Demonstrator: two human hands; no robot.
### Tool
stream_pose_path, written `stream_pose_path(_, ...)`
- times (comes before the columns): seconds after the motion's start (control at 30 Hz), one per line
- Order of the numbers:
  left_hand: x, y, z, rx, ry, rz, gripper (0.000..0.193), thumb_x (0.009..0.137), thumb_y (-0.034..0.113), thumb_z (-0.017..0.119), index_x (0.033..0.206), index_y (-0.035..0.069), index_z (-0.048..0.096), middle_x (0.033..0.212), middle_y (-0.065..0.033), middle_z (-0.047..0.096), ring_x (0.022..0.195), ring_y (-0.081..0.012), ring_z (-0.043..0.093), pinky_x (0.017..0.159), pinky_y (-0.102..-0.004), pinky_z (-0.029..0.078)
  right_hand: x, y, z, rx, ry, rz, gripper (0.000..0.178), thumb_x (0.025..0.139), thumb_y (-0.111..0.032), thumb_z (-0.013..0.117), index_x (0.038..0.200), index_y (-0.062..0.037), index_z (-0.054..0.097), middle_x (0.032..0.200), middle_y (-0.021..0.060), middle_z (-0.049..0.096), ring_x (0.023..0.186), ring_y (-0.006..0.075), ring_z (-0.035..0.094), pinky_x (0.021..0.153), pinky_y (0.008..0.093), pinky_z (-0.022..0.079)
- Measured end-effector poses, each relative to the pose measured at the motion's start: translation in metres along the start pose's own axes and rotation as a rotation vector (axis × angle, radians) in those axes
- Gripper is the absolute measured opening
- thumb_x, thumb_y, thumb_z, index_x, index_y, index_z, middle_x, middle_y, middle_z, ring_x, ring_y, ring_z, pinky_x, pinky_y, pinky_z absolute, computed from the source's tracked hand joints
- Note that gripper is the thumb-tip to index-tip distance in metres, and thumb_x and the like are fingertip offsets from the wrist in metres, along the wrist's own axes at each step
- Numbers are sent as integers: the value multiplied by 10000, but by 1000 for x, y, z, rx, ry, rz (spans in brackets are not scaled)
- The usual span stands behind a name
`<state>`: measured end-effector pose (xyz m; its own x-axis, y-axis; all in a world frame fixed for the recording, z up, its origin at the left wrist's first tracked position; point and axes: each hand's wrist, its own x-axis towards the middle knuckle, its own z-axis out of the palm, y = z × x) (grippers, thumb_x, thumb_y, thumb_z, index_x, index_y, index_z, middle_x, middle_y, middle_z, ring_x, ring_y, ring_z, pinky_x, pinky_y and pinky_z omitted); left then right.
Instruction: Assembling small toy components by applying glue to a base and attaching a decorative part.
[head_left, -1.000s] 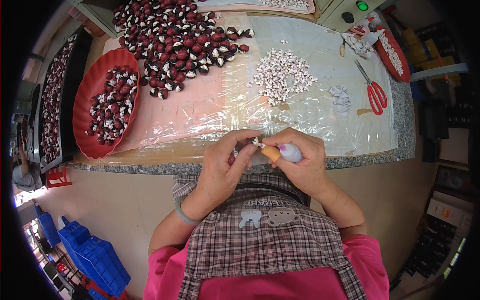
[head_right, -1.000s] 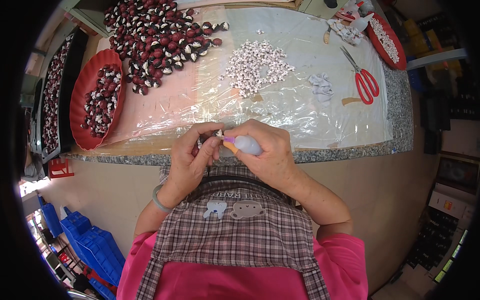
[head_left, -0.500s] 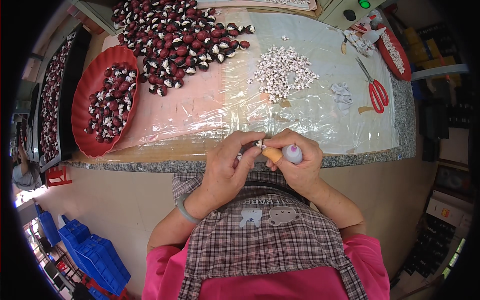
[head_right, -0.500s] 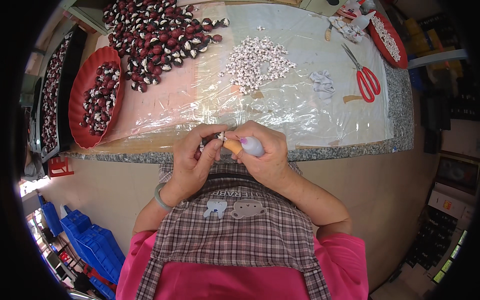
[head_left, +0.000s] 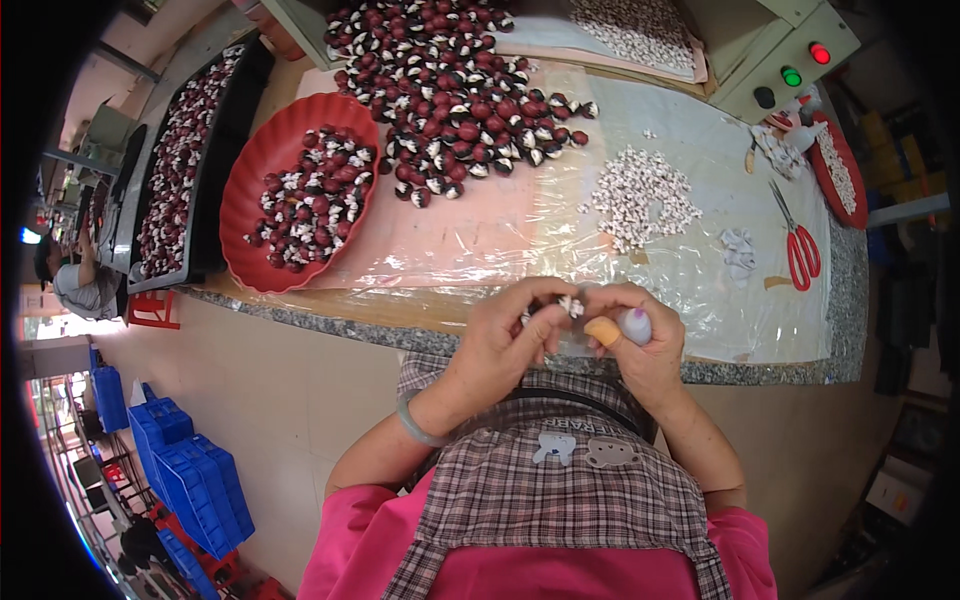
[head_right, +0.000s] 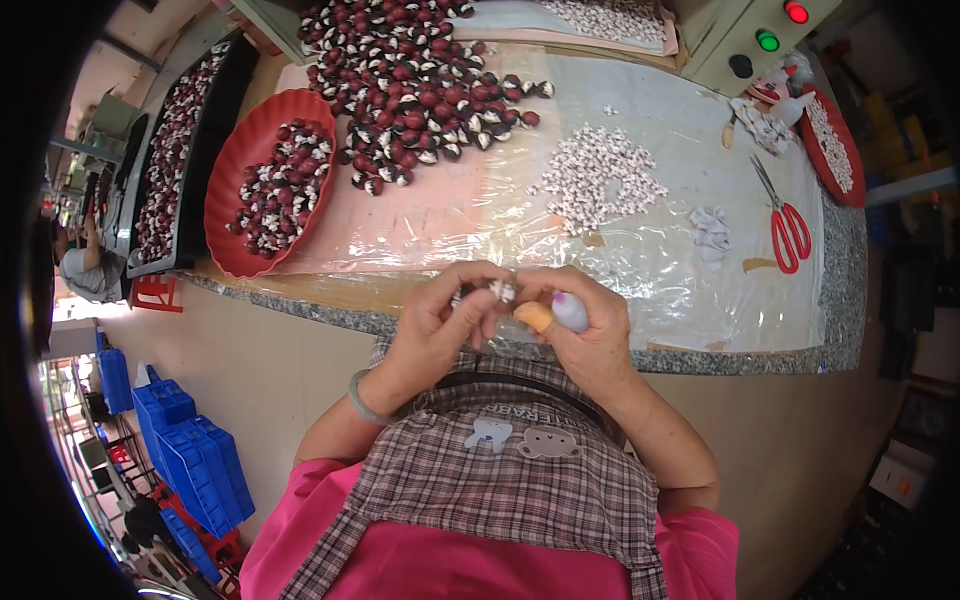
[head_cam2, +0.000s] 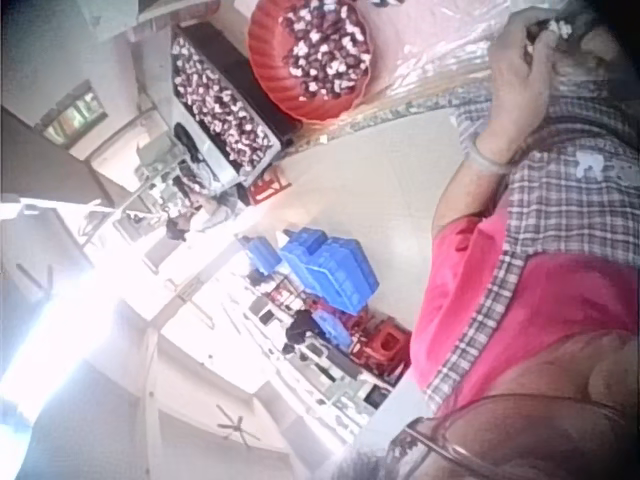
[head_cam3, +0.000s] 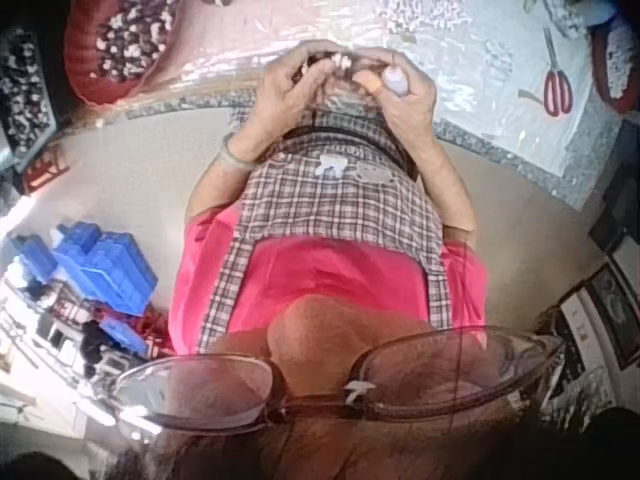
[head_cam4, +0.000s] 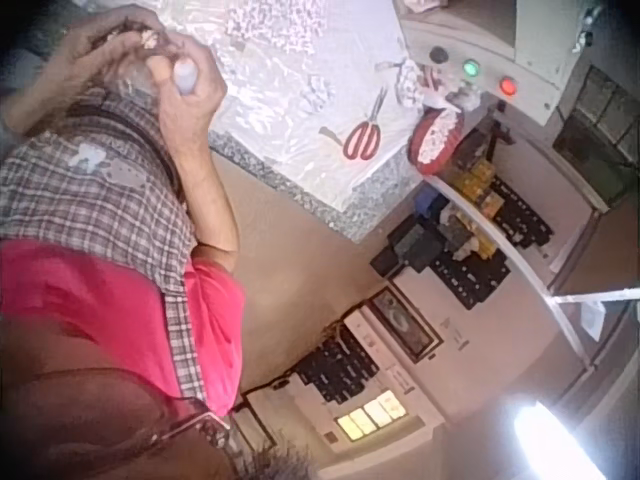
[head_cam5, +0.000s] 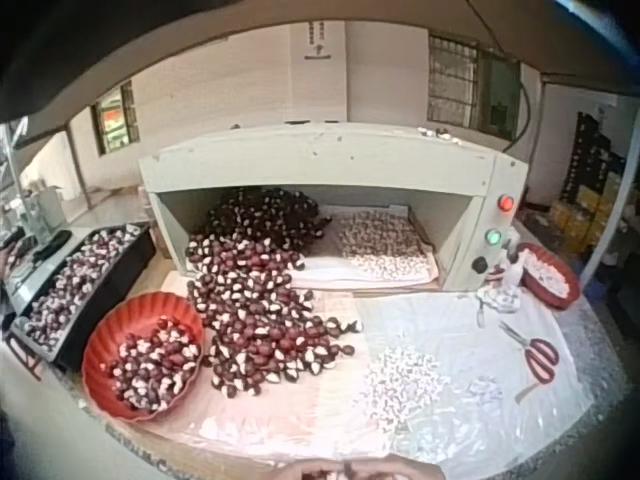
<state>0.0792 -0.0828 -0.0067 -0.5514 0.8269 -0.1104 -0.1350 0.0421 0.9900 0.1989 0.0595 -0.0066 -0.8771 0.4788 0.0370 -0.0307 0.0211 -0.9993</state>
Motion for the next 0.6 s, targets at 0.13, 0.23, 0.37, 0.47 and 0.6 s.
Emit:
stream_pose_path(0.13, 8, 24, -65, 241, 450, 332, 159, 939, 60, 524, 1082, 29, 586, 730, -9, 576, 591, -45, 530, 512, -176, 423, 2, -8, -11, 71, 59, 77, 282, 837, 24, 651, 1113, -25, 623, 863, 53, 645, 682, 71, 577, 550, 192, 482)
stream_pose_path(0.23, 10, 54, -127, 795, 690, 379, 154, 884, 12, 577, 1035, -5, 600, 856, -85, 635, 695, -139, 621, 602, -247, 487, -5, -2, -21, 23, 65, 105, 230, 838, 16, 655, 1064, -19, 634, 858, 50, 637, 673, 71, 576, 543, 194, 481)
stream_pose_path(0.37, 33, 56, -143, 1447, 632, 517, 242, 771, 77, 678, 1007, 39, 640, 1156, -121, 588, 1134, -333, 489, 942, -435, 384, -7, 1, -22, -22, 83, 155, 188, 836, 2, 665, 1021, -16, 640, 847, 46, 626, 663, 72, 573, 537, 198, 478)
stream_pose_path(0.47, 45, 49, -115, 1508, 567, 631, 246, 722, 73, 689, 966, 61, 664, 1106, -69, 600, 1085, -291, 485, 879, -409, 384, -10, 3, -25, -24, 67, 135, 179, 832, -8, 675, 1009, -17, 646, 841, 43, 618, 654, 71, 570, 533, 198, 471)
stream_pose_path(0.6, 56, 28, -89, 1441, 443, 675, 227, 708, 35, 687, 930, 78, 661, 965, -22, 616, 978, -248, 519, 792, -372, 389, -10, -1, -27, -79, 55, 111, 168, 823, -14, 687, 988, -18, 652, 832, 40, 620, 650, 68, 566, 532, 198, 462)
